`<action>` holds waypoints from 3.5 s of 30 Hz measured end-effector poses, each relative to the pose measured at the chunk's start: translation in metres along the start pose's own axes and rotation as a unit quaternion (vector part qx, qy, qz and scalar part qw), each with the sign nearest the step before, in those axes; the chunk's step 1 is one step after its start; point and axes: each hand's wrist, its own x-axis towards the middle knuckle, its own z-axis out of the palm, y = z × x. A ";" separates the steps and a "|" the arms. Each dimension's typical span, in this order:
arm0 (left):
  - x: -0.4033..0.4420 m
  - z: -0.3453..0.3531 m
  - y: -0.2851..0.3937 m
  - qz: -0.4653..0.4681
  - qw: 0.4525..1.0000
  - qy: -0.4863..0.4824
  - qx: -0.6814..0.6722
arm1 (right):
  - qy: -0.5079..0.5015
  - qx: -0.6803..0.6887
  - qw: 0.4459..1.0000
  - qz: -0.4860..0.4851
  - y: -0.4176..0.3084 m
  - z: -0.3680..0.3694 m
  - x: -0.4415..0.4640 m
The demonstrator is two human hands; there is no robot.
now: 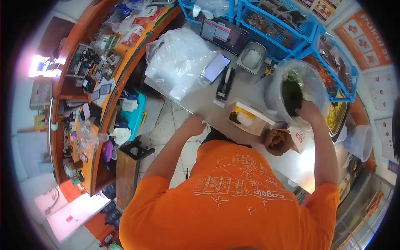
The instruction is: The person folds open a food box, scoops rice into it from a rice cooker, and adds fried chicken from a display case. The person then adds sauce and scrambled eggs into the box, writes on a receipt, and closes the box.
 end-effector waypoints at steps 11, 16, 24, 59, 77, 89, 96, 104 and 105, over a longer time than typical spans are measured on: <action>0.013 -0.053 -0.009 0.032 0.962 -0.174 0.206 | -0.074 0.006 0.997 0.002 0.008 0.060 0.051; 0.018 -0.055 0.005 0.010 0.964 -0.218 0.152 | 0.016 -0.035 0.999 -0.006 0.025 0.074 0.055; 0.041 -0.041 -0.013 -0.019 0.940 -0.265 0.214 | 0.024 0.361 0.901 0.238 0.002 0.028 0.057; 0.039 -0.041 0.037 -0.136 0.904 -0.299 0.275 | 0.046 -0.106 0.971 0.208 -0.017 0.010 0.034; 0.062 -0.054 -0.037 -0.057 0.900 -0.273 0.335 | 0.120 0.569 0.783 0.222 0.109 -0.006 -0.138; 0.011 -0.027 -0.030 -0.087 0.973 -0.080 0.196 | 0.527 0.334 0.686 0.375 0.448 0.127 -0.143; -0.103 0.109 0.000 -0.242 0.958 -0.144 -0.043 | 0.112 0.020 0.963 0.245 0.613 0.184 -0.054; -0.195 0.186 0.065 -0.353 0.907 -0.102 -0.203 | 0.109 0.143 0.958 0.224 0.736 0.286 0.015; -0.202 0.191 0.061 -0.350 0.914 -0.094 -0.185 | 0.054 0.202 0.954 0.216 0.729 0.259 0.010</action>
